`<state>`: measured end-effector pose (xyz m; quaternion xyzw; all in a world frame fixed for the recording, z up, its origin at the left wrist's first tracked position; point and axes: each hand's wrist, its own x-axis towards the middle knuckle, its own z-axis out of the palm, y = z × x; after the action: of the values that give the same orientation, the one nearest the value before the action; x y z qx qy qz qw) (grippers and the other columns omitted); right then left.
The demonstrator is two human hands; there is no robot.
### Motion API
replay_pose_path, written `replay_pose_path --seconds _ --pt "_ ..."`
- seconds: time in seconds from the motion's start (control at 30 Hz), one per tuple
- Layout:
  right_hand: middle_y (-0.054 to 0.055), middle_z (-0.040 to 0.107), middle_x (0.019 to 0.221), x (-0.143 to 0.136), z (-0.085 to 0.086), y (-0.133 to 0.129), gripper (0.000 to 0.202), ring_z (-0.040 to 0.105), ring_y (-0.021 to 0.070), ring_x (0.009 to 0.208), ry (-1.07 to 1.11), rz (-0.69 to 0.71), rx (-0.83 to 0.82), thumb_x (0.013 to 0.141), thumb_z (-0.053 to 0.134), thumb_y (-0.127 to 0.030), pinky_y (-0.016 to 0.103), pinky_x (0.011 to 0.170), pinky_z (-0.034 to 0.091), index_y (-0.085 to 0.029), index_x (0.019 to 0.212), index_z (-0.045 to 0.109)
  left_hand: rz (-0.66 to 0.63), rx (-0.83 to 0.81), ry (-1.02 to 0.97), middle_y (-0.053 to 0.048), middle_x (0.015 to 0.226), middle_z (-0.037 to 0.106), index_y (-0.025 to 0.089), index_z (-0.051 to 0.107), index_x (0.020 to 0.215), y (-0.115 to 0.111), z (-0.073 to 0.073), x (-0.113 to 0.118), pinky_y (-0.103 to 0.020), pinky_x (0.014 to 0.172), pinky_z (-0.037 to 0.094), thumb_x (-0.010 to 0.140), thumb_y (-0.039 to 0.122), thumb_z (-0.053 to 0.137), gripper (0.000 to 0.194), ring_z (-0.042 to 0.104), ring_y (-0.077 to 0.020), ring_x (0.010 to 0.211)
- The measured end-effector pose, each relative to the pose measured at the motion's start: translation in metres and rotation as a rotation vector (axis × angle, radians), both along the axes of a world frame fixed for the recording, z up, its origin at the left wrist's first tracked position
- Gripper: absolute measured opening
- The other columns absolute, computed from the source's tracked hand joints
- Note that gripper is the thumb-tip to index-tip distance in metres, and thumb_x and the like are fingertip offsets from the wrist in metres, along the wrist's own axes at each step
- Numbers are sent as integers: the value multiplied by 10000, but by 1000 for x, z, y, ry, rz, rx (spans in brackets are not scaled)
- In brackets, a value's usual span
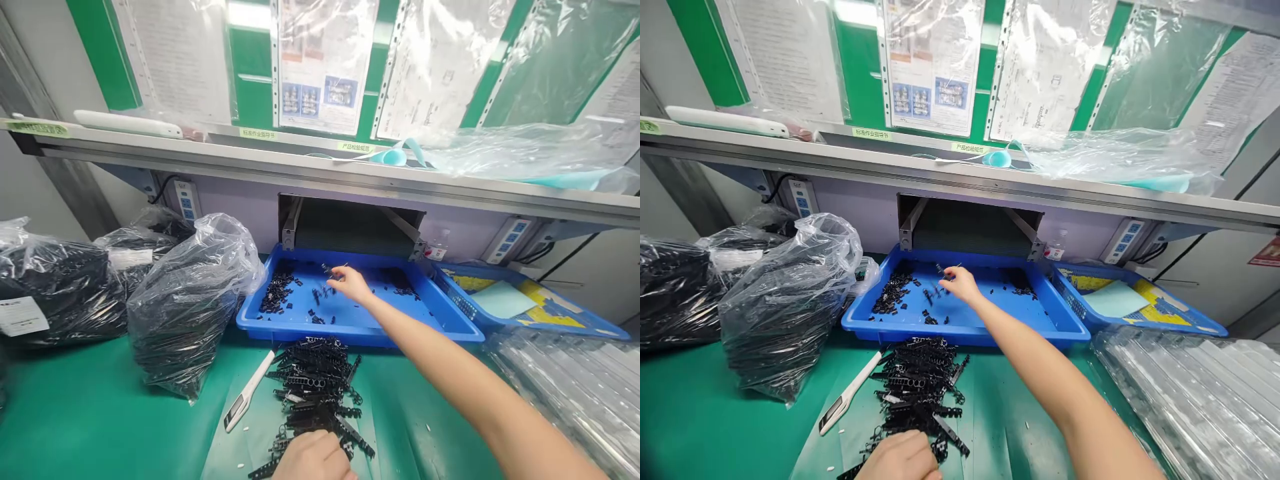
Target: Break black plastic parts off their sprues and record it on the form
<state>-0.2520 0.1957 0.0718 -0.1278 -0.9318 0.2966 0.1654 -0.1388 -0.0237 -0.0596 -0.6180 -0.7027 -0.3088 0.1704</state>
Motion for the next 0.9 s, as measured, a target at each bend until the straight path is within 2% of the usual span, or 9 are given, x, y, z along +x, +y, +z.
replay_pose_path --seconds 0.13,0.23,0.33,0.47,0.57,0.6,0.7,0.8,0.9 --pt "22 589 818 50 32 15 252 536 128 585 109 -43 -76 708 572 -203 270 630 449 -143 953 576 6 128 -23 -6 492 448 170 463 590 -4 20 2 -248 440 251 871 211 255 352 388 -108 452" --pt "18 563 778 110 36 12 334 489 123 543 155 -65 -110 687 569 -291 262 571 427 -143 987 562 11 93 -112 2 530 465 164 480 663 -15 43 5 -232 472 270 848 150 346 229 397 -104 483" --pt "24 535 774 169 16 4 351 462 132 545 203 -102 -126 659 554 -380 269 543 413 -162 933 582 43 82 -159 7 544 466 162 486 700 -19 54 10 -222 482 287 845 136 391 176 408 -102 496" --pt "39 564 811 220 -24 -11 310 497 147 573 140 -205 -234 649 547 -378 286 560 431 -177 879 595 68 82 -233 -14 663 517 166 492 849 -10 53 24 -208 502 349 837 219 466 61 464 -120 575" --pt "41 586 804 234 -40 -22 324 512 142 546 67 -216 -443 637 558 -358 282 533 441 -164 894 584 74 -12 -375 -56 860 544 178 431 1076 6 57 41 -211 502 401 779 353 556 367 496 -131 622" --pt "33 588 775 236 -41 -25 325 510 136 529 53 -196 -512 634 564 -352 273 518 440 -161 897 581 67 -42 -419 -55 875 543 186 420 1100 12 60 46 -213 505 410 781 361 549 386 498 -129 614" --pt "3 574 657 234 -43 -24 335 514 127 500 47 -98 -623 652 562 -376 252 505 448 -147 896 567 61 -48 -491 -19 761 540 190 488 987 32 73 56 -219 545 413 841 273 434 177 493 -122 590" --pt "22 574 669 226 -48 -9 390 521 133 508 87 -101 -549 735 455 -465 262 500 458 -129 909 547 159 2 -591 -1 667 522 177 525 850 47 86 55 -223 557 393 821 245 430 121 478 -121 567" --pt "72 587 823 221 -59 8 355 534 153 596 111 -180 -402 788 421 -436 315 603 465 -133 909 562 249 56 -848 11 628 497 171 530 777 57 96 49 -212 530 375 776 301 486 137 456 -112 546"
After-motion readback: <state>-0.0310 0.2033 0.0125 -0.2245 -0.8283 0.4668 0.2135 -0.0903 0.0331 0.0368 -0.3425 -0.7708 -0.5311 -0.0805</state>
